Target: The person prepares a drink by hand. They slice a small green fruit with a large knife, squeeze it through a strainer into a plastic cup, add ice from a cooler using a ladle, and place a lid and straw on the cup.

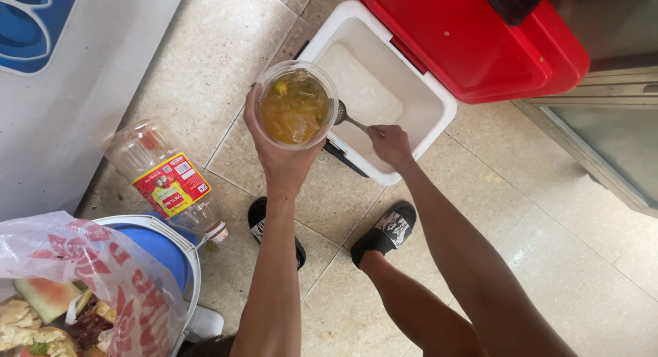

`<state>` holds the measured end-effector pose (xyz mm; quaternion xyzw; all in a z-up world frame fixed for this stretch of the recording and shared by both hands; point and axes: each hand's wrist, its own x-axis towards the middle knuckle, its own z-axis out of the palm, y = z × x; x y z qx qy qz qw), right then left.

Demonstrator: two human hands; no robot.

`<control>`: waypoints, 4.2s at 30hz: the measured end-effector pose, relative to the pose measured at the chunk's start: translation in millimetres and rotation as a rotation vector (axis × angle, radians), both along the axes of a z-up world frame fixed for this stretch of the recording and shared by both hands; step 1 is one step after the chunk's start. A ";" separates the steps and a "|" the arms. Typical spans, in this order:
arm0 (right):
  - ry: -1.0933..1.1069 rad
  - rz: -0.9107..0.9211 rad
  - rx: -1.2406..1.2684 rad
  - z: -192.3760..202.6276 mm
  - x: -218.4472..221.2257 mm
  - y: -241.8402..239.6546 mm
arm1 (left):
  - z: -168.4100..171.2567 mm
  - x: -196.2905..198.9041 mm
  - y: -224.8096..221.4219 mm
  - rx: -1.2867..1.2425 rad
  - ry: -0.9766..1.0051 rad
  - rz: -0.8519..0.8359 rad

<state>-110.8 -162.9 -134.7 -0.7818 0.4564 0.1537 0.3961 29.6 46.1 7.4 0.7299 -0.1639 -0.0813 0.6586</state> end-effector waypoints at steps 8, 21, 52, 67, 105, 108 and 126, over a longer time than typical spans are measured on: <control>-0.142 -0.039 -0.014 175.3 -18.8 -35.8 | -5.4 -6.5 -11.1 -0.060 0.037 -0.033; -0.554 0.220 -0.532 265.1 -68.2 30.8 | 0.0 -40.3 -38.8 -0.051 0.024 -0.097; -0.382 -0.115 -0.124 652.8 -204.0 -181.4 | 606.8 -184.3 -189.3 -0.222 0.077 -0.761; -0.668 -0.350 -0.194 825.5 -340.1 -349.5 | 705.0 -272.0 -399.5 -0.353 -0.033 -1.007; -0.360 0.193 -0.722 897.5 -293.0 -554.1 | 647.5 -283.0 -691.2 -0.279 -0.080 -0.973; -0.316 0.223 -0.879 891.4 -284.0 -537.1 | 643.2 -285.9 -695.2 -0.296 -0.128 -1.002; -0.056 0.102 -0.920 880.9 -262.0 -521.2 | 641.0 -276.3 -695.2 -0.210 -0.143 -1.045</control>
